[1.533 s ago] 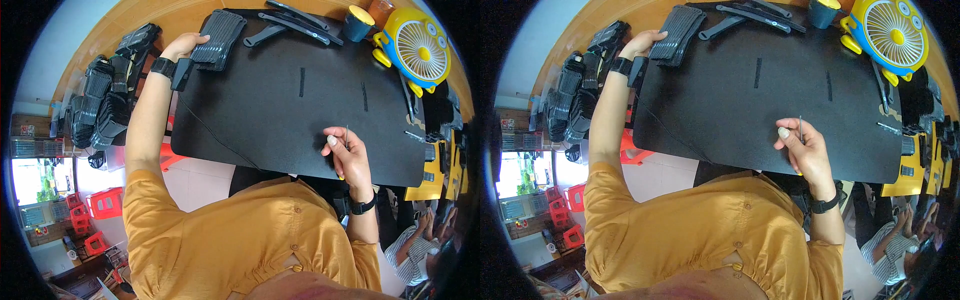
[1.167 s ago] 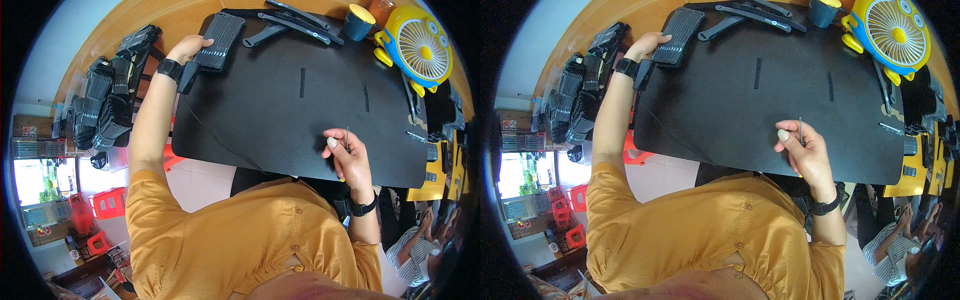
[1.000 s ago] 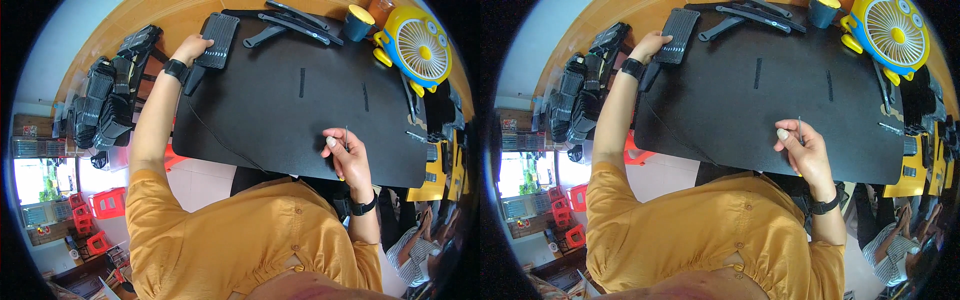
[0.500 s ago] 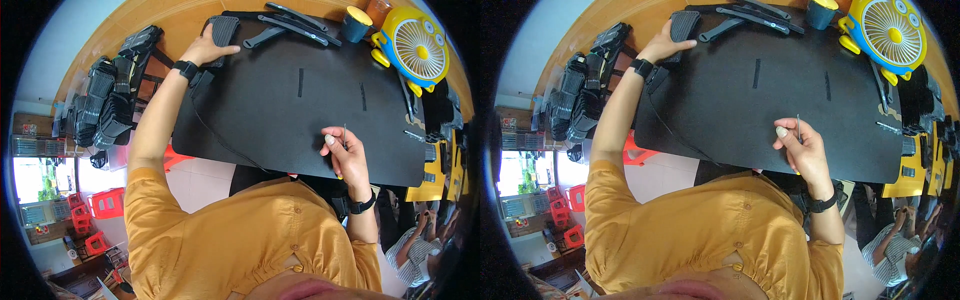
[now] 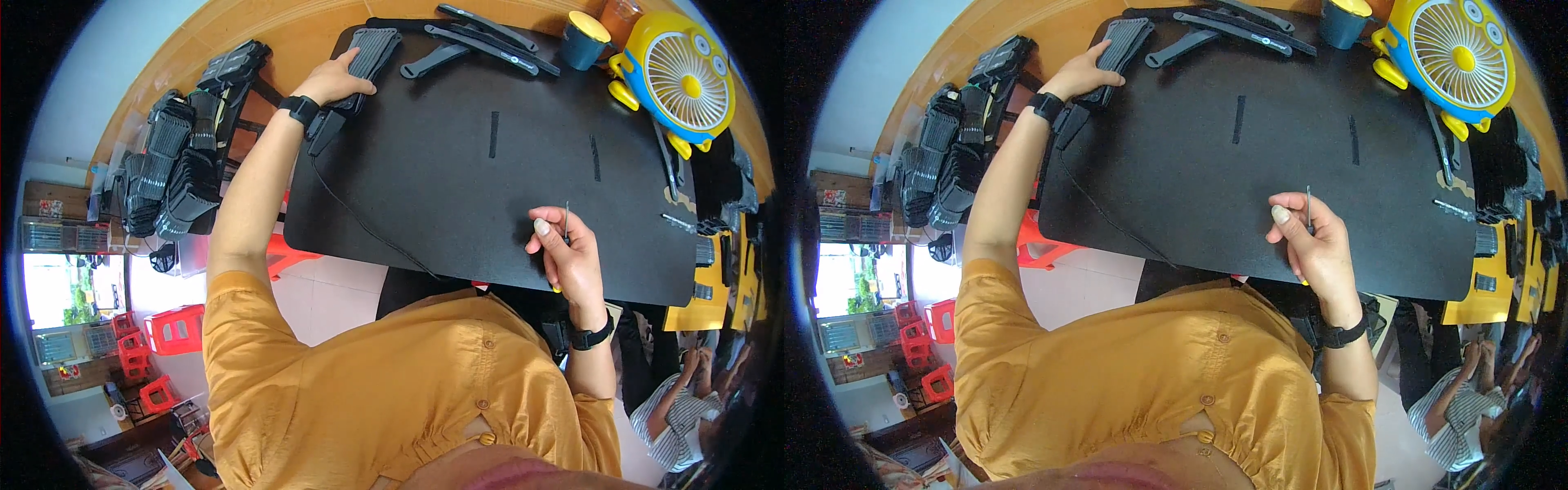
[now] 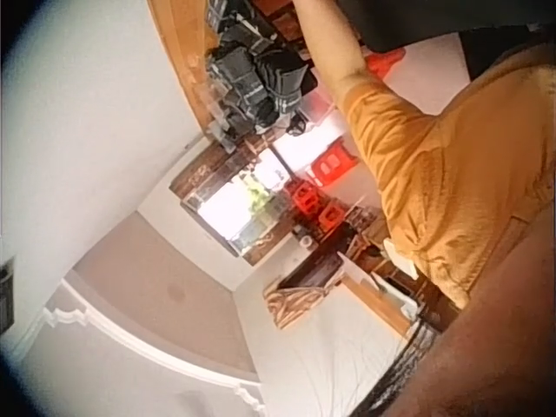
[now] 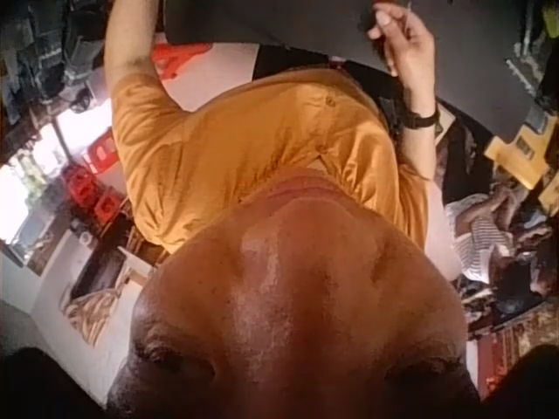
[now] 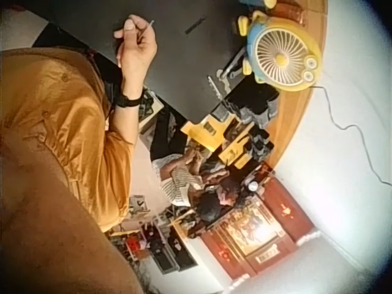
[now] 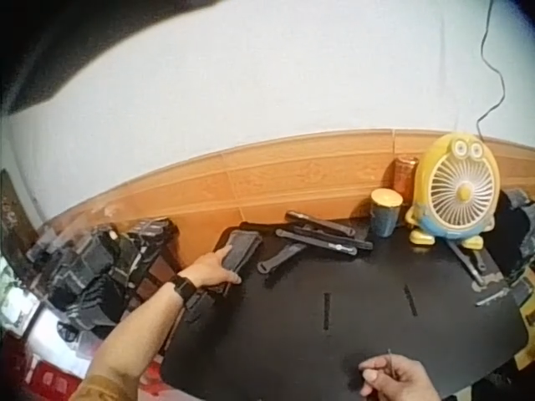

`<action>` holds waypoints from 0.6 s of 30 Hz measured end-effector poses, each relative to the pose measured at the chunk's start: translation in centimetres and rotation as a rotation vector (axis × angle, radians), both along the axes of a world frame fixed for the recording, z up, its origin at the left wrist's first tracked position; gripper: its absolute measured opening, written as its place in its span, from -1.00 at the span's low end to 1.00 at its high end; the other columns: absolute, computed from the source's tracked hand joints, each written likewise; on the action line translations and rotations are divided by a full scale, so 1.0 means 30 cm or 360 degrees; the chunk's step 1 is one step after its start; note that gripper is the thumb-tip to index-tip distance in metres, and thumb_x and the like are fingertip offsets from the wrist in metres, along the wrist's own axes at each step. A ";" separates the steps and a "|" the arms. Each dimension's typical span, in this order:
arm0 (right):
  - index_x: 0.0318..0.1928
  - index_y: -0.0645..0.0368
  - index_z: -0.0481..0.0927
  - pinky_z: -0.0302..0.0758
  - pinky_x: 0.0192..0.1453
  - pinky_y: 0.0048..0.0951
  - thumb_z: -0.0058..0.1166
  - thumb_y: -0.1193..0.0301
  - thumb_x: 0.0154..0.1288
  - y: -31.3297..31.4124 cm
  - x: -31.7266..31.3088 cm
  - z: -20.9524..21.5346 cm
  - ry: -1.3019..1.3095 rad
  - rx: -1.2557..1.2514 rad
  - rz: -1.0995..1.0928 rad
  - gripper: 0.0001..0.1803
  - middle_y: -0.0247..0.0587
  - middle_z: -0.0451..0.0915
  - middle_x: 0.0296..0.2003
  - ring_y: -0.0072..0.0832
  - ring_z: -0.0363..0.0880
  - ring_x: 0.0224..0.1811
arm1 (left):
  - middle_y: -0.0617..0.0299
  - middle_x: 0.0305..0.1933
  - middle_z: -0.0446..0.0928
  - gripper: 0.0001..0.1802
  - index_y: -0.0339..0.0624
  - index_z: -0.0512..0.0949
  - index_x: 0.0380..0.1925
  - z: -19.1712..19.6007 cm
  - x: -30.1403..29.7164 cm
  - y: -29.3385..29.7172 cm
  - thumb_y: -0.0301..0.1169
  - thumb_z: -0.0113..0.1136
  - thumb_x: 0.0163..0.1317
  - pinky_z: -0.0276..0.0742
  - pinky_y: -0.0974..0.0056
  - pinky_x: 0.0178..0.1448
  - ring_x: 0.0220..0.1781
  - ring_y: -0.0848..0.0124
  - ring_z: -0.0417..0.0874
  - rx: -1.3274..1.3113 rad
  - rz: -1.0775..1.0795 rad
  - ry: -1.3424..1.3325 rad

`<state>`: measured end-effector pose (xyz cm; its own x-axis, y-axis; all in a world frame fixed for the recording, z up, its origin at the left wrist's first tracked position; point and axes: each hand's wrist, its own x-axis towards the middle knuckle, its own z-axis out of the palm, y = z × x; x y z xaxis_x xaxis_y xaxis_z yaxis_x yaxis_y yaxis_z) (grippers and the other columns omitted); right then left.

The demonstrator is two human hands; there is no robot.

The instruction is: Assembling metal hardware components onto black synthetic straps using a small tool.

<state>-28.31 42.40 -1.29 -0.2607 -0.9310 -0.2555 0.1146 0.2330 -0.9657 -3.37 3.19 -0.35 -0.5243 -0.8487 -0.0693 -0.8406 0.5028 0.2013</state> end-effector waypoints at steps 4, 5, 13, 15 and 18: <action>0.01 0.19 0.57 0.10 -0.73 -0.71 0.03 0.39 0.47 -0.001 0.006 0.005 0.0016 0.0023 -0.0031 -0.79 -0.36 0.61 -0.48 -0.80 0.21 -0.77 | -0.19 0.36 0.35 0.11 -0.10 0.15 0.46 0.009 0.018 0.006 0.07 0.38 -0.09 0.31 0.13 0.41 0.37 -0.02 0.41 0.0011 -0.0043 0.0108; 0.01 0.19 0.57 0.10 -0.73 -0.71 0.03 0.39 0.47 -0.001 0.007 0.004 0.0016 0.0024 -0.0028 -0.79 -0.36 0.61 -0.48 -0.80 0.21 -0.77 | -0.19 0.36 0.35 0.11 -0.10 0.15 0.46 0.012 0.030 0.001 0.07 0.38 -0.09 0.31 0.13 0.41 0.37 -0.02 0.41 0.0012 -0.0039 0.0108; 0.01 0.20 0.57 0.12 -0.73 -0.72 0.04 0.38 0.47 0.001 0.008 0.001 0.0035 -0.0001 -0.0046 -0.78 -0.37 0.60 -0.48 -0.81 0.22 -0.77 | -0.27 0.30 0.39 -0.16 -0.19 0.20 0.43 0.040 0.014 0.012 -0.20 0.05 0.09 0.35 0.14 0.36 0.32 0.00 0.46 0.0047 0.0009 0.0137; 0.01 0.20 0.57 0.12 -0.72 -0.72 0.05 0.37 0.47 0.001 0.009 0.002 0.0043 0.0006 -0.0051 -0.78 -0.37 0.60 -0.48 -0.81 0.22 -0.77 | -0.29 0.29 0.39 -0.17 -0.16 0.18 0.44 0.018 -0.010 0.032 -0.22 0.03 0.10 0.36 0.12 0.36 0.29 -0.04 0.47 -0.0019 -0.0006 -0.0028; 0.01 0.20 0.57 0.12 -0.72 -0.72 0.05 0.36 0.47 -0.002 0.013 0.005 0.0050 0.0015 -0.0049 -0.78 -0.37 0.60 -0.49 -0.82 0.22 -0.77 | -0.30 0.26 0.41 -0.22 -0.15 0.15 0.44 -0.040 0.002 0.036 -0.19 0.01 0.20 0.37 0.09 0.35 0.27 -0.11 0.47 -0.0171 -0.0040 -0.0169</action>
<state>-27.92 42.35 -1.16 -0.2970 -0.9201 -0.2552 0.0915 0.2386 -0.9668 -3.32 4.27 -1.54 -0.5401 -0.8409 -0.0349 -0.8411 0.5379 0.0559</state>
